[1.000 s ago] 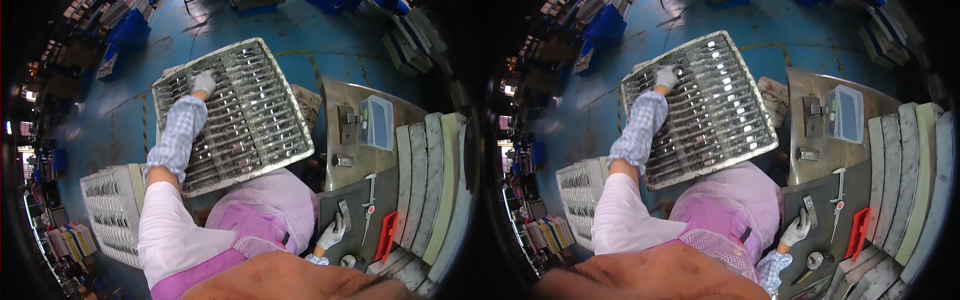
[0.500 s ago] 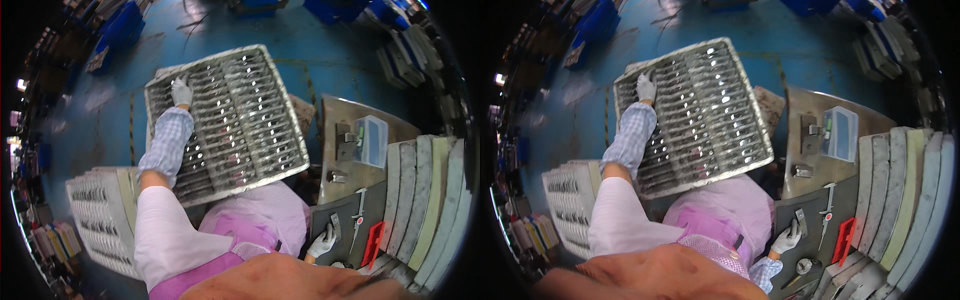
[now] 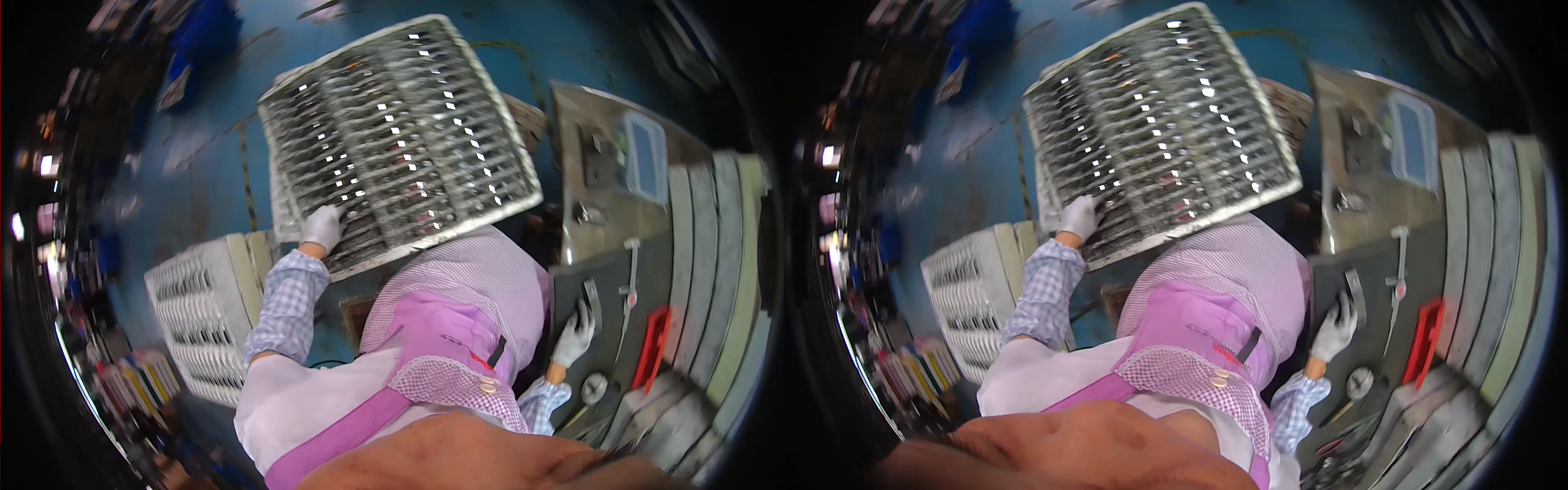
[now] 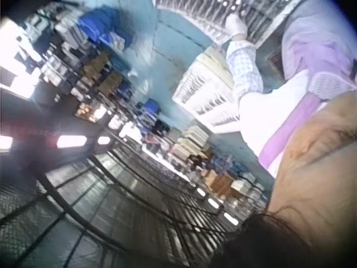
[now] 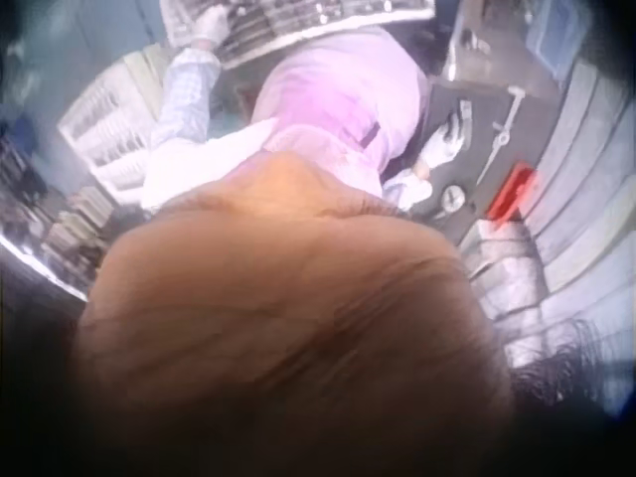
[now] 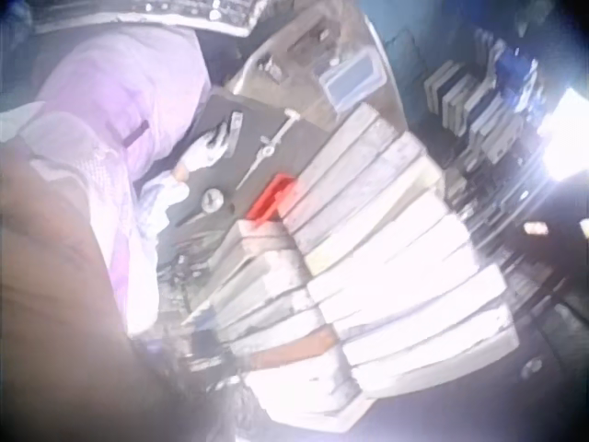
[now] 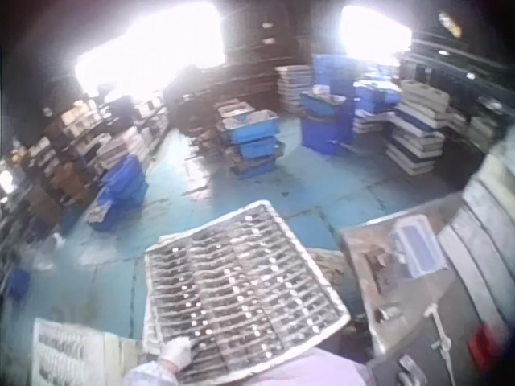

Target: The worker inspects metal components from a tray, measures them with digital calipers, and adjusts them using a mallet on a workbench.

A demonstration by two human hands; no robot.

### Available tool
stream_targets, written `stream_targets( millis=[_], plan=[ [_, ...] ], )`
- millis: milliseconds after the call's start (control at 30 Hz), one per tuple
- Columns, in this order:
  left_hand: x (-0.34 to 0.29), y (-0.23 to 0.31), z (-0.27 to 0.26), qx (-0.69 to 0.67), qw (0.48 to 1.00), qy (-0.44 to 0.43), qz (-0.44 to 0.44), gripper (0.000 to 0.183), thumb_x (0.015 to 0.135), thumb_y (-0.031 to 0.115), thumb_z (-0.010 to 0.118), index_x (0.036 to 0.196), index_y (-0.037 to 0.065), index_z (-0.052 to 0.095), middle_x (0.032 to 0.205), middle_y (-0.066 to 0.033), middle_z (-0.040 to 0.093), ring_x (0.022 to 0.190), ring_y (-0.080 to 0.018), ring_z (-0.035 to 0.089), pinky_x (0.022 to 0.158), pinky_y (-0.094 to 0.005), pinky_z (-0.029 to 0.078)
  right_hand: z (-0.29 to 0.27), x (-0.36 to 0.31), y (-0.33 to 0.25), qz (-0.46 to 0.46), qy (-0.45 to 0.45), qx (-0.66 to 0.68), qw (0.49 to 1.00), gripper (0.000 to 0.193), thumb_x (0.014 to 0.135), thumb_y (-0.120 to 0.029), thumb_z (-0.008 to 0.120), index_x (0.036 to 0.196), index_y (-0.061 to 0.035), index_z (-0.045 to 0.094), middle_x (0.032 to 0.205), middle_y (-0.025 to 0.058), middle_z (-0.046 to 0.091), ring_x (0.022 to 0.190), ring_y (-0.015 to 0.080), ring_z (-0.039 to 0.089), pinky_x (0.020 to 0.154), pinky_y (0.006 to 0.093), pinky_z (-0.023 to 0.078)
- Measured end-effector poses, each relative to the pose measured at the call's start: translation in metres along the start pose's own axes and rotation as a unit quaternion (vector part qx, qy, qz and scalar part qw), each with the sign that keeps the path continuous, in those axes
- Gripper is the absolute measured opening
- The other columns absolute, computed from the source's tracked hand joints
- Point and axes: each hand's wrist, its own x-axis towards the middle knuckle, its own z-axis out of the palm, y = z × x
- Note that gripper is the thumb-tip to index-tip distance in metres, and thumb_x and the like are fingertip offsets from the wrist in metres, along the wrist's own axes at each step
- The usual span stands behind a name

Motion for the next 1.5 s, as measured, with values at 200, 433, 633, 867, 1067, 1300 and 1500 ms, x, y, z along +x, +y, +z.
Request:
stream_targets(
  millis=[200,433,633,867,1067,1300,1500],
  plan=[
    [0.013,0.033,-0.074,0.134,0.985,-0.111,0.002,0.029,0.09,0.03,0.06,0.1,0.007,0.075,0.096,-0.0239,0.074,0.091,-0.0403,0.072,0.081,-0.0505,0.058,-0.04,0.004,-0.03,0.046,-0.128,0.08,0.987,0.025,0.093,-0.013,0.063,0.115,-0.0109,0.076,0.105,0.0103,0.073,0.095,0.0283,0.07,0.085,0.0366,0.055],
    [-0.024,0.321,-0.066,-0.135,0.897,-0.167,0.387,0.024,0.088,0.025,0.074,0.1,0.005,0.075,0.087,-0.0142,0.074,0.076,-0.0328,0.072,0.07,-0.0407,0.058,-0.042,0.007,-0.099,0.079,-0.115,0.353,0.925,0.03,0.094,-0.015,0.068,0.122,-0.0026,0.072,0.108,0.0094,0.074,0.095,0.0167,0.07,0.084,0.0311,0.054],
    [-0.023,0.428,0.0,-0.263,0.844,-0.048,0.465,0.022,0.092,0.018,0.07,0.111,0.009,0.071,0.104,-0.0146,0.072,0.092,-0.0342,0.07,0.081,-0.0404,0.057,-0.049,0.029,-0.019,0.191,-0.087,0.36,0.909,0.026,0.093,-0.029,0.074,0.115,-0.0166,0.079,0.104,0.0074,0.078,0.096,0.0162,0.073,0.088,0.0269,0.055],
    [-0.016,0.45,0.023,-0.259,0.87,-0.034,0.419,0.033,0.092,0.015,0.07,0.124,0.009,0.067,0.116,-0.0135,0.07,0.104,-0.0343,0.068,0.09,-0.0411,0.055,-0.057,0.046,0.001,0.218,-0.049,0.25,0.942,0.024,0.091,-0.027,0.075,0.11,-0.0126,0.08,0.093,0.0084,0.077,0.087,0.0188,0.073,0.084,0.0266,0.054],
    [-0.019,0.493,0.048,-0.136,0.842,0.02,0.521,0.053,0.093,0.015,0.064,0.144,0.008,0.051,0.149,-0.0163,0.051,0.132,-0.0377,0.051,0.109,-0.0495,0.043,-0.051,0.041,0.042,0.147,-0.017,0.348,0.926,0.022,0.091,-0.02,0.075,0.112,-0.0181,0.08,0.1,0.005,0.074,0.094,0.0243,0.07,0.082,0.0296,0.053],
    [-0.032,0.503,0.072,-0.088,0.847,0.111,0.512,0.069,0.094,0.023,0.062,0.15,-0.005,0.034,0.154,-0.0273,0.038,0.141,-0.0449,0.039,0.119,-0.0557,0.031,-0.012,0.007,0.081,0.021,0.224,0.071,0.972,0.02,0.08,-0.015,0.08,0.1,-0.0181,0.081,0.099,-0.0007,0.07,0.089,0.0225,0.064,0.08,0.0385,0.045],
    [-0.032,0.505,0.075,-0.103,0.844,0.11,0.514,0.073,0.09,0.022,0.067,0.15,-0.003,0.035,0.157,-0.0245,0.035,0.141,-0.0427,0.039,0.119,-0.0565,0.03,-0.011,-0.001,0.088,0.089,0.196,0.183,0.959,0.025,0.081,-0.015,0.078,0.107,-0.0177,0.08,0.103,0.0014,0.071,0.094,0.0247,0.064,0.087,0.0392,0.048]
  ],
)
